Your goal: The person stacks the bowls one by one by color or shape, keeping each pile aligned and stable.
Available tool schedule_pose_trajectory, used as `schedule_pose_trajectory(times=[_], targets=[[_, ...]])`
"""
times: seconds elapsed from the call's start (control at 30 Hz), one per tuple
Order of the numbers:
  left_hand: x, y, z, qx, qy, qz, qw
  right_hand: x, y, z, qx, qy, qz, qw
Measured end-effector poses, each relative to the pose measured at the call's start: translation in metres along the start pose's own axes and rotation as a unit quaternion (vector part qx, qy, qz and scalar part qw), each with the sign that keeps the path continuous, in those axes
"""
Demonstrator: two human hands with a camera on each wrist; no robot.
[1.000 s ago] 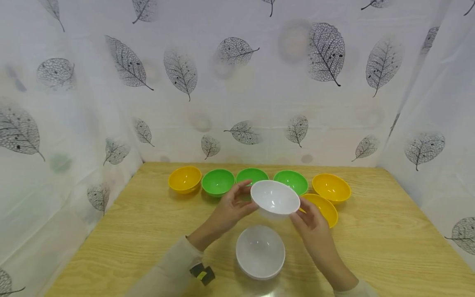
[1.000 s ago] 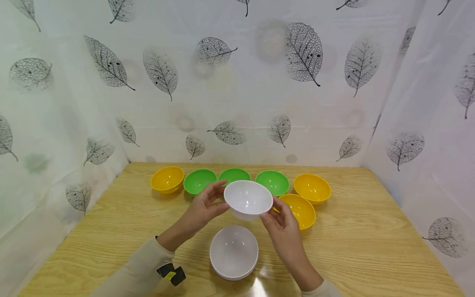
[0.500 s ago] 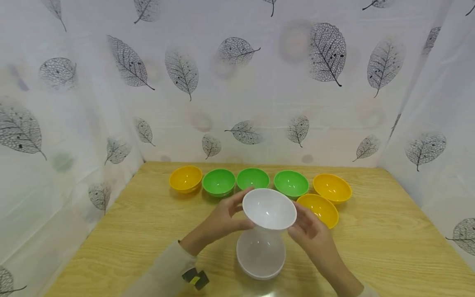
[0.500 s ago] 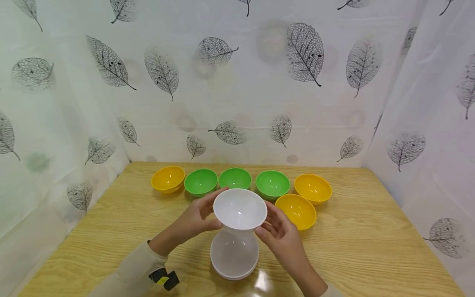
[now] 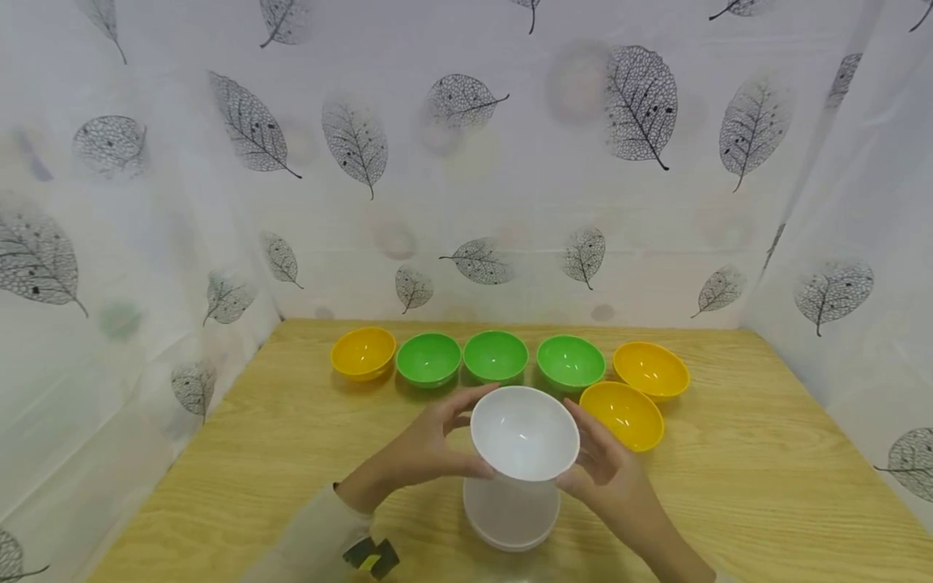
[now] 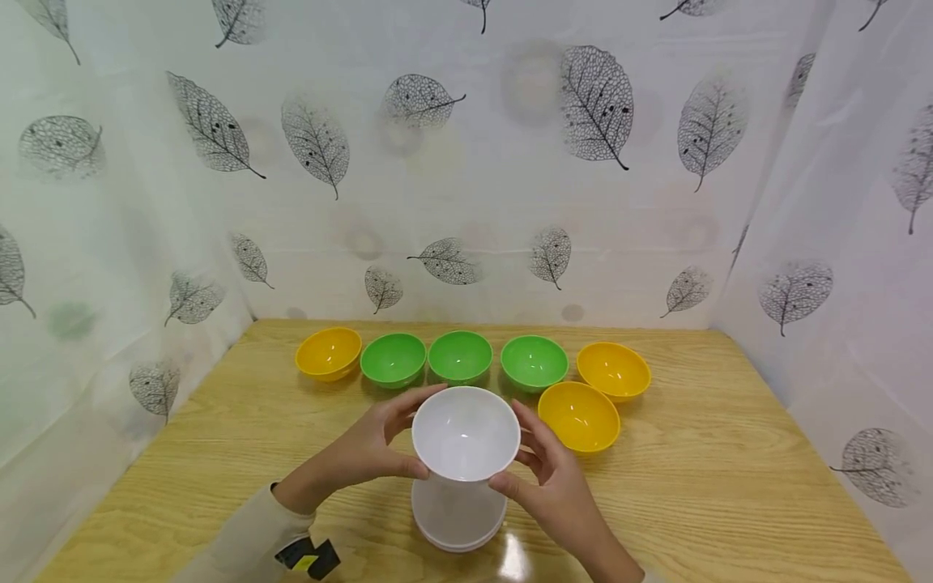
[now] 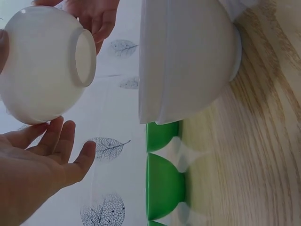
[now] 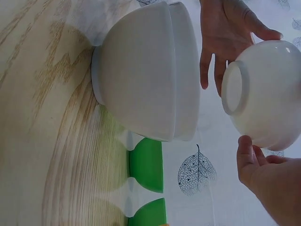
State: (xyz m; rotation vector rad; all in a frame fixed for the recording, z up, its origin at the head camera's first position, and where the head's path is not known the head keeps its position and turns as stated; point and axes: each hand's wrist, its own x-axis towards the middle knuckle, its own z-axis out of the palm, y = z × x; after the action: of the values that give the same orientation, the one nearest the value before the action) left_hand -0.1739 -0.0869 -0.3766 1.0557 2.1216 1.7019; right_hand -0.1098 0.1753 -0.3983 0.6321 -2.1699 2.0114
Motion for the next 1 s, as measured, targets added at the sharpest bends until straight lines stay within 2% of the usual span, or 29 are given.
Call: schedule_pose_trajectory(times=[0.1,0.3,0.4,0.6,0.77,1.0], targets=[[-0.006,-0.002,-0.001,0.001,-0.008,-0.001,1.0000,-0.002,0.003,0.000,-0.013,-0.014,-0.014,0.9997],[-0.015,-0.008,-0.001,-0.007,-0.008,-0.014,0.9998,-0.009,0.008,-0.001,-0.067,-0.022,0.003,0.9975],[-0.017,-0.009,0.001,0.005,-0.011,-0.016,0.9998,-0.013,0.010,-0.003,-0.107,-0.026,0.006,0.9939],[-0.021,-0.013,0.005,0.022,-0.015,-0.021,0.9994,-0.020,0.011,-0.003,-0.147,-0.039,0.016,0.9882],[-0.026,-0.018,0.008,0.033,-0.016,-0.028,0.9989,-0.022,0.014,-0.004,-0.186,-0.051,-0.018,0.9810],[-0.030,-0.024,0.013,0.066,-0.026,-0.034,0.9969,-0.023,0.019,-0.005,-0.196,-0.070,-0.044,0.9770]])
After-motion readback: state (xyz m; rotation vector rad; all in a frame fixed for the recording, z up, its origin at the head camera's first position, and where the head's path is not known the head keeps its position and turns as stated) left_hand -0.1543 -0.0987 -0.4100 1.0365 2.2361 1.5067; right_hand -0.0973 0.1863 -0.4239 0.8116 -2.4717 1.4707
